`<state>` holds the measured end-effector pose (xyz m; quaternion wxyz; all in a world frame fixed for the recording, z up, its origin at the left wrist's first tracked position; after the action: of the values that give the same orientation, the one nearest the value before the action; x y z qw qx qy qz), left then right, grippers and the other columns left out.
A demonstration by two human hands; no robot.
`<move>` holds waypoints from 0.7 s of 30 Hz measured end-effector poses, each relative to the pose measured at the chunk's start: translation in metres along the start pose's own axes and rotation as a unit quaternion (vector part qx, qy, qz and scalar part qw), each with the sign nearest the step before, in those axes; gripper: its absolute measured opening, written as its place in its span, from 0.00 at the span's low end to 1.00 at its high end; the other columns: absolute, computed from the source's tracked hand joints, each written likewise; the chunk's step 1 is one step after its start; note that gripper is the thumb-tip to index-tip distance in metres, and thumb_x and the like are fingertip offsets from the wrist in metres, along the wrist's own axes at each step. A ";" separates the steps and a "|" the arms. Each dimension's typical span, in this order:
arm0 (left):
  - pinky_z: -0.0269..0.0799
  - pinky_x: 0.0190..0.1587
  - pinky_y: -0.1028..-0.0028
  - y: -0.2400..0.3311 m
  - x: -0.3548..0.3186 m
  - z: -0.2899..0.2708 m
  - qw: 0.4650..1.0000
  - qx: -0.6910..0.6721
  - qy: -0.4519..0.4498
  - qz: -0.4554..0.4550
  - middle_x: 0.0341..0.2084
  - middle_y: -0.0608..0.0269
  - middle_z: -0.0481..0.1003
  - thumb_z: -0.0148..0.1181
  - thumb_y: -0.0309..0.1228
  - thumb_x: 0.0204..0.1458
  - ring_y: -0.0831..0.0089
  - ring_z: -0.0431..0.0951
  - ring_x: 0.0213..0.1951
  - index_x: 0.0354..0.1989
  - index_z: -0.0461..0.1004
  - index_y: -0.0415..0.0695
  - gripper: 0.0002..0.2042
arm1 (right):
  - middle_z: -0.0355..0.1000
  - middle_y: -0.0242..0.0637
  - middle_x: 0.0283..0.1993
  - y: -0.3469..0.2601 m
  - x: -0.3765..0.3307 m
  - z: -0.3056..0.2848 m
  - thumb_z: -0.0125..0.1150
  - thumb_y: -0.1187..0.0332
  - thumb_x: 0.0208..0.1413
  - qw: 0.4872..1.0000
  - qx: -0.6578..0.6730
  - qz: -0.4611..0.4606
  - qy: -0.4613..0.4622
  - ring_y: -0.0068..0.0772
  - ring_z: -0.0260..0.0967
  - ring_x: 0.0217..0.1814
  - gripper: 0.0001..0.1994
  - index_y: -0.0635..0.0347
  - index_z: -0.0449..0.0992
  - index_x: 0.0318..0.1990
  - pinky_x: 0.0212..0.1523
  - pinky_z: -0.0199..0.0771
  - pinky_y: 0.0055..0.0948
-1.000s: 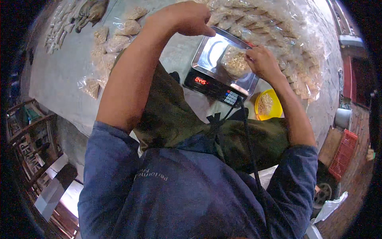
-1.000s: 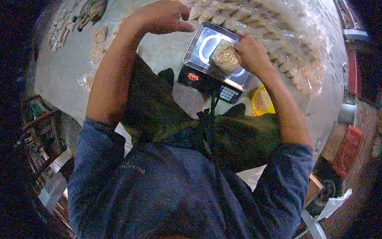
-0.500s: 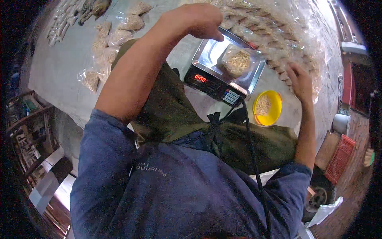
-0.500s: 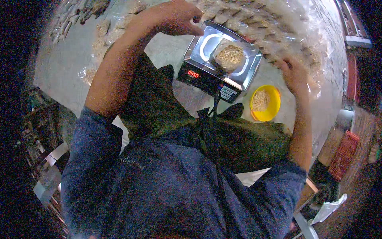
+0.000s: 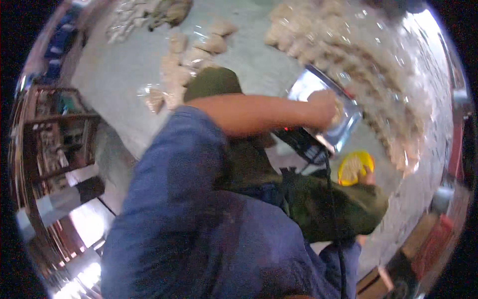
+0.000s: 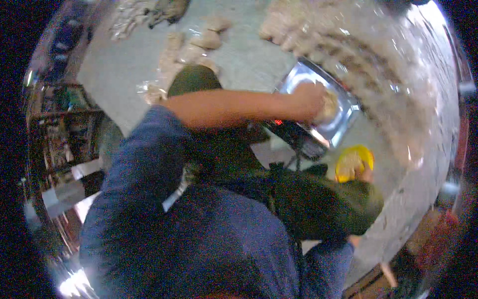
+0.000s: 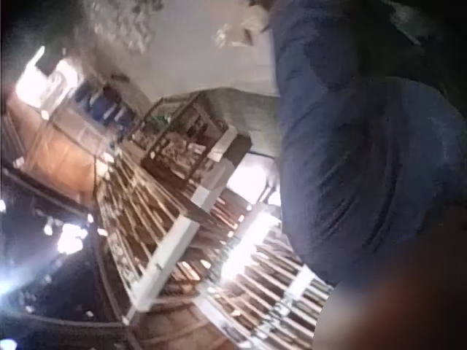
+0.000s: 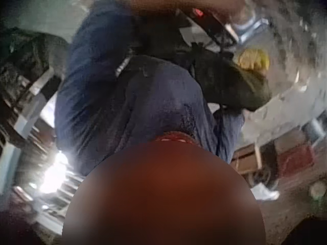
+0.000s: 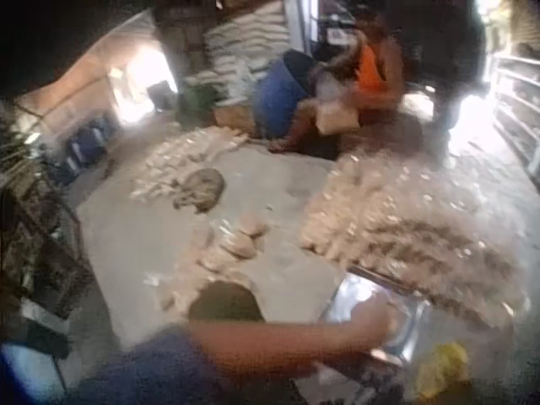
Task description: The person is weighing small plastic bags of snacks on a digital scale and adjusting the amount by adding or removing pieces from a bowl.
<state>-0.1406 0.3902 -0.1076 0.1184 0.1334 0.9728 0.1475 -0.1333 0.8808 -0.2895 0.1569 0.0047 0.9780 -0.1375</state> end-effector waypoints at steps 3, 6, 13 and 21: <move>0.77 0.36 0.61 -0.028 0.002 0.031 0.995 0.035 -0.043 0.083 0.32 0.59 0.81 0.63 0.34 0.41 0.59 0.82 0.37 0.32 0.83 0.48 0.10 | 0.76 0.52 0.45 -0.015 -0.003 0.031 0.66 0.68 0.49 1.000 -0.007 -0.016 -0.007 0.44 0.74 0.47 0.22 0.61 0.74 0.53 0.46 0.75 0.38; 0.77 0.33 0.59 -0.052 0.002 0.001 0.991 0.045 -0.047 0.113 0.31 0.54 0.81 0.62 0.31 0.39 0.55 0.82 0.34 0.29 0.82 0.44 0.09 | 0.76 0.51 0.44 0.003 -0.009 0.030 0.66 0.66 0.49 1.000 -0.017 -0.010 -0.006 0.45 0.75 0.45 0.22 0.60 0.74 0.53 0.44 0.76 0.39; 0.69 0.31 0.51 -0.174 -0.034 -0.143 0.987 0.048 -0.043 0.149 0.22 0.41 0.75 0.54 0.38 0.45 0.44 0.76 0.26 0.22 0.76 0.35 0.16 | 0.77 0.50 0.40 0.044 0.018 -0.018 0.66 0.61 0.48 0.998 -0.021 -0.024 0.047 0.48 0.76 0.40 0.23 0.55 0.75 0.53 0.39 0.77 0.40; 0.73 0.37 0.52 -0.417 -0.118 -0.223 0.965 0.210 0.037 -0.154 0.28 0.41 0.77 0.53 0.39 0.49 0.42 0.77 0.31 0.25 0.77 0.36 0.16 | 0.78 0.46 0.38 -0.016 0.003 -0.061 0.65 0.72 0.46 0.983 0.176 0.043 -0.006 0.41 0.76 0.40 0.17 0.64 0.77 0.46 0.42 0.76 0.35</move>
<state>-0.1844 -0.0858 -0.0112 0.0731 -0.0017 0.9945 -0.0754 -0.1559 0.8820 -0.2301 0.1651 0.0731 0.9364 -0.3008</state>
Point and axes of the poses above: each hand's wrist, its own x-axis towards the middle knuckle, its own z-axis out of the palm, y = z × x, the point moved 5 cm from there along x, towards the middle knuckle
